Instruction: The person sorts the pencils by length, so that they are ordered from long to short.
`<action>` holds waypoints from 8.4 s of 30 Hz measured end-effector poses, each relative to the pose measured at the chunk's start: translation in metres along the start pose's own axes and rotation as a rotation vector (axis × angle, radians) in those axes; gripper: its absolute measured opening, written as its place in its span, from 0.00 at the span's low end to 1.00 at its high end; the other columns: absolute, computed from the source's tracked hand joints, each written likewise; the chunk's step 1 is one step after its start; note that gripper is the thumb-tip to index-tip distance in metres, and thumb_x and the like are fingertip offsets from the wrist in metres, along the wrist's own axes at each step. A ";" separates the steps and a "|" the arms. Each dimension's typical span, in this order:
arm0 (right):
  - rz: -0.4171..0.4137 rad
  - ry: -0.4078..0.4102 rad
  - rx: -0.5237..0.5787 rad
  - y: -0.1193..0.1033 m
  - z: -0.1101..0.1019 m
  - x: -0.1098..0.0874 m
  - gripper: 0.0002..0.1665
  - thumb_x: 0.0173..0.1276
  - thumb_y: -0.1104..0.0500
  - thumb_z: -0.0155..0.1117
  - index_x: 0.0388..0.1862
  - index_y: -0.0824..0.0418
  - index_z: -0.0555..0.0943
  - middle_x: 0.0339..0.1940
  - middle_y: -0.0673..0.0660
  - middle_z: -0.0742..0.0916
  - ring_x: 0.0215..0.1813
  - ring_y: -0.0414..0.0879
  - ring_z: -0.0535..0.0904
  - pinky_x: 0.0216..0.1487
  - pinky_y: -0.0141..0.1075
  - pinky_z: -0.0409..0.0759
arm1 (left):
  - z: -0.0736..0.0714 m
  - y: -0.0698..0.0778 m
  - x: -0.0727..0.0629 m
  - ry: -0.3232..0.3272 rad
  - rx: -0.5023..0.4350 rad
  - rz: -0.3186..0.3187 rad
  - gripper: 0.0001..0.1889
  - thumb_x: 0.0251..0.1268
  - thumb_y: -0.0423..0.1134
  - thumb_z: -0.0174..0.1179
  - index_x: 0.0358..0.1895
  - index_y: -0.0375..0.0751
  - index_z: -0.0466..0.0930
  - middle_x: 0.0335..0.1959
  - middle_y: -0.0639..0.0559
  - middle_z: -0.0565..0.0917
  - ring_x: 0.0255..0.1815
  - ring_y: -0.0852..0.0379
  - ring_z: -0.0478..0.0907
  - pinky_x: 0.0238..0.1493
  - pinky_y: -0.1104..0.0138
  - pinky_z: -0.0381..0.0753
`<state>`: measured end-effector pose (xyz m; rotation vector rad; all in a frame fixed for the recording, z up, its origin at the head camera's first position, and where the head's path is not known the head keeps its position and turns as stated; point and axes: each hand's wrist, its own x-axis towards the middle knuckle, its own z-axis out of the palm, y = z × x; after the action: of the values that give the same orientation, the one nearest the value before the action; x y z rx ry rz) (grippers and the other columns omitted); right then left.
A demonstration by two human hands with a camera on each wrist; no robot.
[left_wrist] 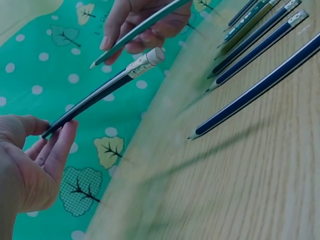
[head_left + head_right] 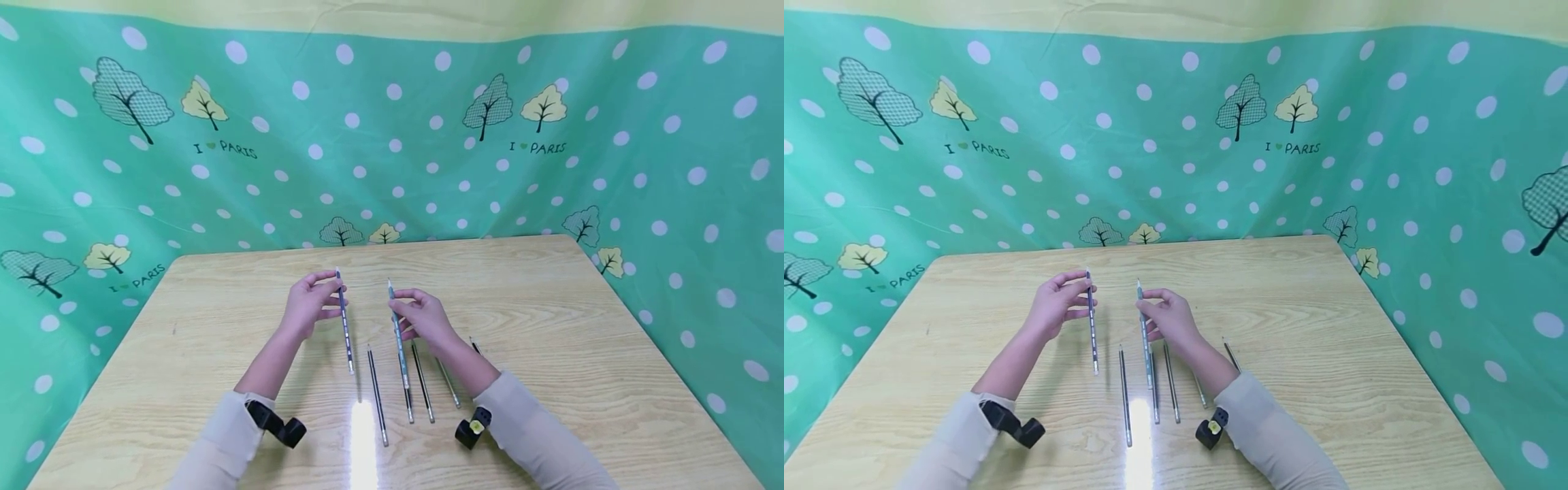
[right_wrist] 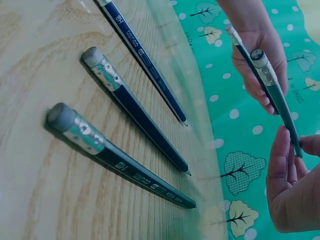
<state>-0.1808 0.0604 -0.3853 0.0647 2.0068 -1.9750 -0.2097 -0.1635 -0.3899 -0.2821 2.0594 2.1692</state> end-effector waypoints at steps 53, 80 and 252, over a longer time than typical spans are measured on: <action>-0.001 0.037 0.007 0.018 -0.009 0.007 0.21 0.64 0.55 0.63 0.55 0.59 0.76 0.23 0.49 0.80 0.21 0.40 0.76 0.19 0.28 0.79 | 0.013 -0.023 0.092 0.195 0.381 0.003 0.18 0.65 0.40 0.57 0.57 0.41 0.74 0.36 0.44 0.76 0.24 0.56 0.75 0.31 0.61 0.87; 0.003 0.065 -0.002 0.019 -0.014 0.010 0.19 0.64 0.55 0.62 0.54 0.57 0.76 0.24 0.48 0.81 0.21 0.40 0.76 0.20 0.29 0.80 | 0.010 -0.044 0.093 0.193 0.535 -0.025 0.18 0.64 0.41 0.57 0.55 0.39 0.75 0.51 0.41 0.78 0.30 0.55 0.78 0.25 0.69 0.84; 0.077 0.212 -0.224 0.030 0.072 0.141 0.14 0.66 0.53 0.61 0.48 0.57 0.79 0.18 0.52 0.77 0.15 0.40 0.72 0.15 0.28 0.78 | 0.007 -0.049 0.076 0.150 0.521 0.068 0.21 0.56 0.32 0.64 0.55 0.37 0.76 0.39 0.41 0.80 0.32 0.55 0.79 0.34 0.69 0.85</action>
<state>-0.2927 -0.0360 -0.4503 0.3057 2.3081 -1.7477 -0.2729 -0.1558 -0.4541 -0.3206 2.6516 1.5960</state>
